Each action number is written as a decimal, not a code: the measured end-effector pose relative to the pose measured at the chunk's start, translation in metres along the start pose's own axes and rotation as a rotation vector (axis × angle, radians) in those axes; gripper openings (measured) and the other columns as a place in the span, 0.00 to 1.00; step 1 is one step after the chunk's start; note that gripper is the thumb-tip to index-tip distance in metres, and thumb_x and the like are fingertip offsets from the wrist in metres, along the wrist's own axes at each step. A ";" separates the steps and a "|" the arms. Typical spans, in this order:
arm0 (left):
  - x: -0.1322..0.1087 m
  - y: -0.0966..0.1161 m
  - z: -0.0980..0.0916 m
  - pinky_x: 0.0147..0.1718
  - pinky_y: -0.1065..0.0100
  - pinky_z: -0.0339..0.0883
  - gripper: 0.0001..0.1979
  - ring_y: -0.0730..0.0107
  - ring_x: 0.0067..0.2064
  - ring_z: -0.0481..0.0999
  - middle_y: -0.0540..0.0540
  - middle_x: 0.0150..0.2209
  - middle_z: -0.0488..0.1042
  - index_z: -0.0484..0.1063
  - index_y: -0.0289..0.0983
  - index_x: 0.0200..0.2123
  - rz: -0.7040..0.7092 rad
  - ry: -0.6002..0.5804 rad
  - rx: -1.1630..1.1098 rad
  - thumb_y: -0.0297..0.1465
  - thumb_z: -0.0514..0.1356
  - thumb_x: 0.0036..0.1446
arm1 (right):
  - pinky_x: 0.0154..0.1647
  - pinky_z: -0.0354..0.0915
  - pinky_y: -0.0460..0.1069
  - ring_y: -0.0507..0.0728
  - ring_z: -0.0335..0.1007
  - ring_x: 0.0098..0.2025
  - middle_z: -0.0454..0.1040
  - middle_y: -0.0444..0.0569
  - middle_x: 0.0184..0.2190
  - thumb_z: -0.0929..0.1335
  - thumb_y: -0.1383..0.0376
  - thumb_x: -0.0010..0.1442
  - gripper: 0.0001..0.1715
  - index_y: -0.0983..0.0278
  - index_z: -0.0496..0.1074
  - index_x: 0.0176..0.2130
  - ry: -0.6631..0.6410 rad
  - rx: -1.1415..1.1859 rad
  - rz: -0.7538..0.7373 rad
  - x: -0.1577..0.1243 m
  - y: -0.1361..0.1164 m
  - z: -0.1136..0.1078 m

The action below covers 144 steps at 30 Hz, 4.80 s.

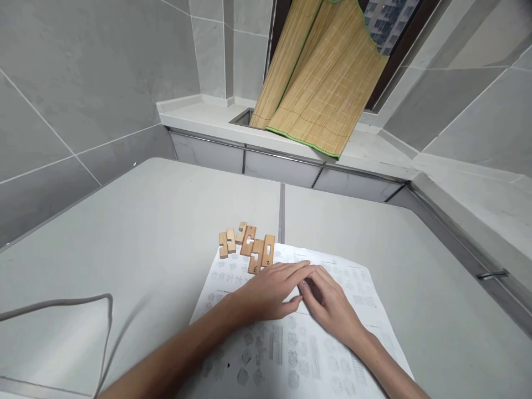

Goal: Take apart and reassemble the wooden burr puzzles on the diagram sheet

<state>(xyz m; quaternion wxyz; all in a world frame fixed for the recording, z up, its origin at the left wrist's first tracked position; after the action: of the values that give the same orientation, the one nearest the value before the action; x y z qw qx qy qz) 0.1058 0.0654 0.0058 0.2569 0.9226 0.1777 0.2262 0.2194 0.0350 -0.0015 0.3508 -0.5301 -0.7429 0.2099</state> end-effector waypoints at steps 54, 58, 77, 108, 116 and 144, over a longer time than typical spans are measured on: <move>0.002 0.001 -0.002 0.65 0.51 0.67 0.36 0.53 0.67 0.71 0.42 0.69 0.69 0.55 0.44 0.72 -0.015 -0.022 -0.047 0.25 0.60 0.64 | 0.45 0.69 0.56 0.62 0.71 0.45 0.75 0.50 0.42 0.62 0.67 0.74 0.08 0.57 0.70 0.47 0.000 0.002 -0.001 0.000 0.000 0.000; 0.002 0.001 -0.002 0.65 0.51 0.67 0.36 0.53 0.67 0.71 0.42 0.68 0.69 0.55 0.44 0.72 -0.015 -0.024 -0.040 0.25 0.60 0.64 | 0.45 0.69 0.56 0.62 0.71 0.45 0.75 0.50 0.42 0.62 0.67 0.74 0.08 0.57 0.70 0.47 0.004 0.005 -0.003 -0.001 0.001 0.000; 0.002 0.001 -0.002 0.65 0.50 0.67 0.36 0.52 0.67 0.71 0.42 0.69 0.69 0.55 0.45 0.72 -0.021 -0.031 -0.043 0.25 0.60 0.64 | 0.44 0.69 0.57 0.63 0.71 0.45 0.75 0.51 0.42 0.62 0.67 0.74 0.09 0.57 0.71 0.48 0.006 0.014 -0.010 0.000 0.000 0.000; 0.002 0.000 -0.003 0.66 0.50 0.66 0.34 0.52 0.68 0.70 0.40 0.69 0.69 0.56 0.44 0.72 -0.003 -0.041 -0.016 0.25 0.59 0.65 | 0.44 0.70 0.58 0.63 0.71 0.44 0.74 0.51 0.42 0.62 0.66 0.75 0.09 0.57 0.71 0.47 0.009 0.008 -0.019 -0.001 -0.001 0.000; 0.006 -0.002 -0.023 0.65 0.51 0.65 0.29 0.54 0.66 0.72 0.41 0.66 0.72 0.59 0.43 0.70 0.057 0.022 0.105 0.28 0.58 0.67 | 0.48 0.71 0.59 0.64 0.73 0.48 0.77 0.52 0.45 0.63 0.66 0.74 0.10 0.56 0.72 0.50 0.025 -0.007 -0.047 0.002 -0.003 -0.003; -0.032 -0.116 -0.116 0.54 0.52 0.70 0.13 0.52 0.54 0.77 0.43 0.51 0.81 0.76 0.40 0.50 -0.494 0.354 0.347 0.36 0.56 0.67 | 0.44 0.71 0.57 0.62 0.73 0.46 0.76 0.52 0.46 0.62 0.64 0.76 0.10 0.56 0.72 0.51 0.006 0.032 0.024 0.000 0.002 -0.002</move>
<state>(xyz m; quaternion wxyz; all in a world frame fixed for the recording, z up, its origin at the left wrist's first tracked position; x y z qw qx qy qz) -0.0047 0.1901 0.0205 0.1082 0.8282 0.4731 0.2801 0.2222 0.0358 -0.0016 0.3589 -0.5339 -0.7320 0.2244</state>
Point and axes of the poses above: each hand's wrist, its own x-axis towards the middle knuckle, its own z-axis out of the palm, y = z × x, the point moved 8 cm from there along x, towards the middle knuckle
